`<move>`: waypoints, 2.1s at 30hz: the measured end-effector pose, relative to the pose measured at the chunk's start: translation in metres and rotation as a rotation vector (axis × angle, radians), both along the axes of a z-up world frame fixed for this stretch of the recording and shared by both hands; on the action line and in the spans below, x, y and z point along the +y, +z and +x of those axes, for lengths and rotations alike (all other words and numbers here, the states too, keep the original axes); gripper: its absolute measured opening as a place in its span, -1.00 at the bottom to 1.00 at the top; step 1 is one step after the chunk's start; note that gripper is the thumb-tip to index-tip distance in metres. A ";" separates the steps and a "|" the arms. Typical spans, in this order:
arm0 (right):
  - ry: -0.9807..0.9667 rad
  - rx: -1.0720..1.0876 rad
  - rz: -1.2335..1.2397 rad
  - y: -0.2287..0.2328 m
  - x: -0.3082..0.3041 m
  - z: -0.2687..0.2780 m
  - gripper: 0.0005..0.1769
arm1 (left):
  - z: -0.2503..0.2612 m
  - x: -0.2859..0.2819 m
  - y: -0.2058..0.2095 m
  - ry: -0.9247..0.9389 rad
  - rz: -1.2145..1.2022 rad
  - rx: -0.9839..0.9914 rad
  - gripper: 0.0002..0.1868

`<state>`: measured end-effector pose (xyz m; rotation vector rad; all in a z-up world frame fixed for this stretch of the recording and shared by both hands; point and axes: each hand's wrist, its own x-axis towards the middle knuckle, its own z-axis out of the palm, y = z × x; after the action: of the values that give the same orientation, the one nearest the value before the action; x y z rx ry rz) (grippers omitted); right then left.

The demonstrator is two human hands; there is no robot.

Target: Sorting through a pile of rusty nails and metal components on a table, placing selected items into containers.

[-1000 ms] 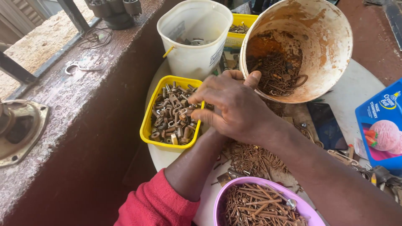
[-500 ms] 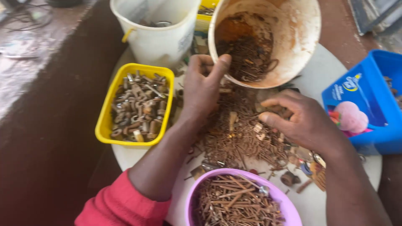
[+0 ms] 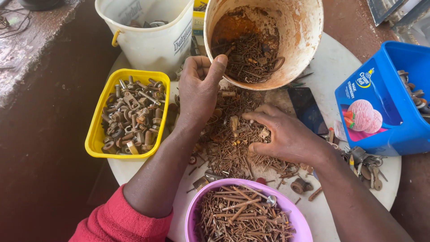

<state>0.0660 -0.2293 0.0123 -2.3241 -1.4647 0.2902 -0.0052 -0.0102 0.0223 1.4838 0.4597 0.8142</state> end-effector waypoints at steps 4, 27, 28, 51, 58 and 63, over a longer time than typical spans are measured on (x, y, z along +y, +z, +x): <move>-0.064 0.194 -0.092 0.028 0.014 -0.011 -0.21 | 0.010 0.015 -0.028 -0.076 0.114 -0.092 -0.47; -0.036 0.296 0.016 0.026 0.009 -0.007 -0.30 | 0.013 0.014 -0.031 -0.107 0.086 -0.108 -0.50; -0.037 0.295 0.015 0.024 0.007 -0.003 -0.30 | 0.013 0.014 -0.031 -0.107 0.084 -0.109 -0.50; -0.238 1.260 0.431 0.016 -0.009 0.002 -0.51 | 0.007 0.012 -0.023 -0.096 0.059 -0.089 -0.46; -0.154 1.234 0.372 0.043 -0.004 -0.005 -0.54 | 0.005 0.012 -0.017 -0.056 0.057 -0.008 -0.41; 0.008 1.167 0.254 0.108 0.019 0.007 -0.55 | -0.021 -0.002 0.028 -0.081 -0.081 0.130 -0.60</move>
<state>0.0732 -0.2100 0.1199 -1.4312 -0.8134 1.1358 -0.0258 -0.0124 0.0499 1.4752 0.5199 0.6306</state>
